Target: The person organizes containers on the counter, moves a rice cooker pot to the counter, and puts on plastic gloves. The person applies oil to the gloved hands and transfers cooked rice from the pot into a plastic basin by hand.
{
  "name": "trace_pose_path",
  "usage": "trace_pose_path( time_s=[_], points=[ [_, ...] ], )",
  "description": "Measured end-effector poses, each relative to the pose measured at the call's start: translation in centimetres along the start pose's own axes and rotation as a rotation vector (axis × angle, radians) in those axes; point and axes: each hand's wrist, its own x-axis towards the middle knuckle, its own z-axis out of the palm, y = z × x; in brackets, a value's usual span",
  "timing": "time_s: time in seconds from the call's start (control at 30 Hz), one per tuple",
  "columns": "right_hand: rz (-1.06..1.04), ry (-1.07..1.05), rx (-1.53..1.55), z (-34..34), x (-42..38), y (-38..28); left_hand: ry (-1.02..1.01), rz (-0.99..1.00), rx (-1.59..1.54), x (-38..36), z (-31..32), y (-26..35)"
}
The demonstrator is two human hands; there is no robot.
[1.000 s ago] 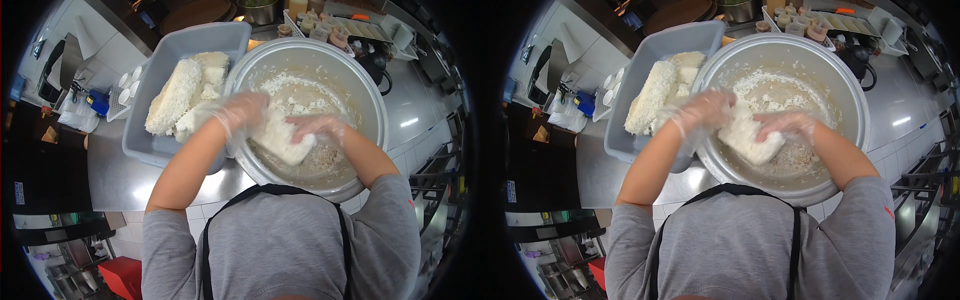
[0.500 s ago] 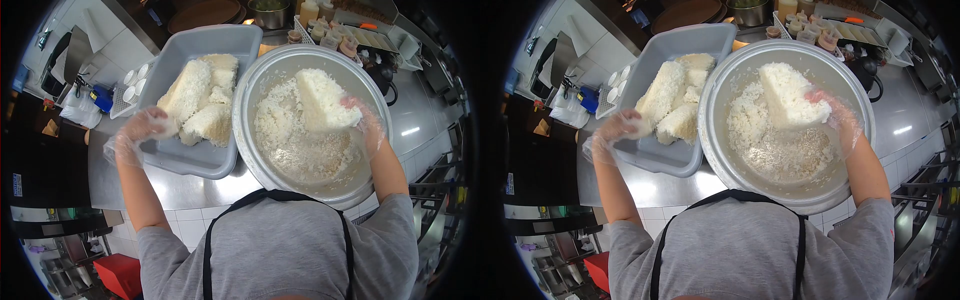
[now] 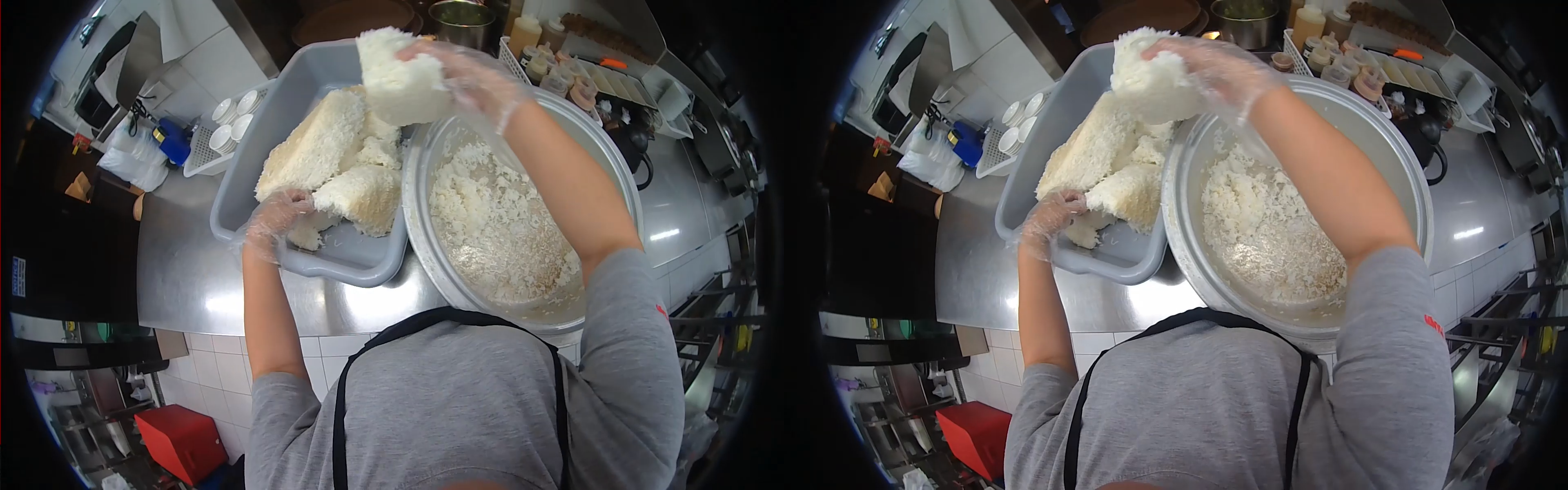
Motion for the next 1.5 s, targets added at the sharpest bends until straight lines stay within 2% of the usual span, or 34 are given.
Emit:
trace_pose_path(
  time_s=[0.07,0.1,0.23,0.3,0.33,0.4,0.43,0.53,0.67,0.73,0.77,0.83,0.93,0.97,1.03,1.1,1.17,1.23,1.27,1.33,1.37,1.43,1.5],
  points=[
    [-0.099,-0.043,-0.162,2.1,1.2,-0.1,0.030,-0.001,0.036,0.6,0.0,-0.7],
    [-0.086,-0.073,-0.052,3.2,2.2,0.3,0.002,0.023,0.004,1.0,0.0,-1.1],
    [-0.150,-0.110,-0.275,0.7,13.6,6.1,0.024,0.009,-0.014,-0.2,-0.1,0.3],
    [-0.085,0.210,-0.552,1.0,14.6,6.3,0.022,0.031,-0.020,0.0,-0.1,-0.2],
    [-0.091,0.198,-0.557,1.4,14.6,5.9,0.017,0.059,-0.019,0.2,-0.2,-0.4],
    [-0.131,0.343,-1.291,2.1,13.8,6.1,0.010,0.019,-0.029,0.3,-0.3,-0.4],
    [-0.088,0.219,-1.467,1.8,14.9,7.0,0.000,-0.009,-0.032,0.2,-0.3,-0.3],
    [-0.005,0.127,-1.558,1.5,15.0,7.3,0.038,0.037,-0.014,0.4,-0.2,-0.6],
    [-0.126,0.068,-1.586,0.2,15.0,6.3,-0.011,0.027,-0.041,0.3,-0.4,-0.1],
    [-0.258,0.117,-1.405,-0.4,15.8,6.5,0.012,0.046,-0.153,0.3,-0.1,-0.5],
    [-0.255,0.118,-1.403,-1.1,16.0,6.5,0.008,0.045,-0.150,0.3,-0.2,-0.5],
    [-0.297,-0.003,-1.222,-1.5,14.5,4.0,-0.017,-0.017,-0.047,0.6,-0.3,-0.6],
    [-0.298,-0.002,-1.061,-0.5,7.7,-0.5,-0.016,0.025,-0.103,0.7,-0.2,-1.0],
    [-0.481,0.036,-1.126,-1.7,7.2,-0.1,-0.026,0.032,-0.102,0.8,-0.2,-0.9],
    [-0.178,-0.101,-1.282,-2.8,2.7,-2.7,-0.006,0.056,-0.082,0.4,0.0,-0.6],
    [0.130,-0.321,-1.215,-7.8,0.9,-0.2,-0.041,0.042,-0.034,-0.1,-0.4,0.2],
    [0.406,-0.315,-0.974,-13.4,-3.0,4.9,-0.011,0.024,0.039,-0.1,-0.1,0.3],
    [0.178,-0.076,-1.137,-18.1,-7.2,10.9,-0.001,0.030,0.078,-0.2,0.0,0.6],
    [0.185,-0.074,-1.138,-18.4,-8.3,12.7,0.022,0.028,0.114,-0.2,0.0,0.7],
    [0.349,0.307,-1.256,-18.5,-9.9,15.0,0.017,0.037,0.118,0.0,0.1,0.3],
    [0.352,0.308,-1.256,-18.4,-9.7,15.8,0.021,0.046,0.123,0.1,0.1,0.3],
    [0.159,0.620,-0.965,-16.2,-8.7,16.1,0.011,0.028,0.115,0.1,0.1,0.4],
    [0.053,0.500,-0.539,-11.9,-7.4,15.1,0.000,0.012,0.108,0.2,0.1,0.3]
  ],
)
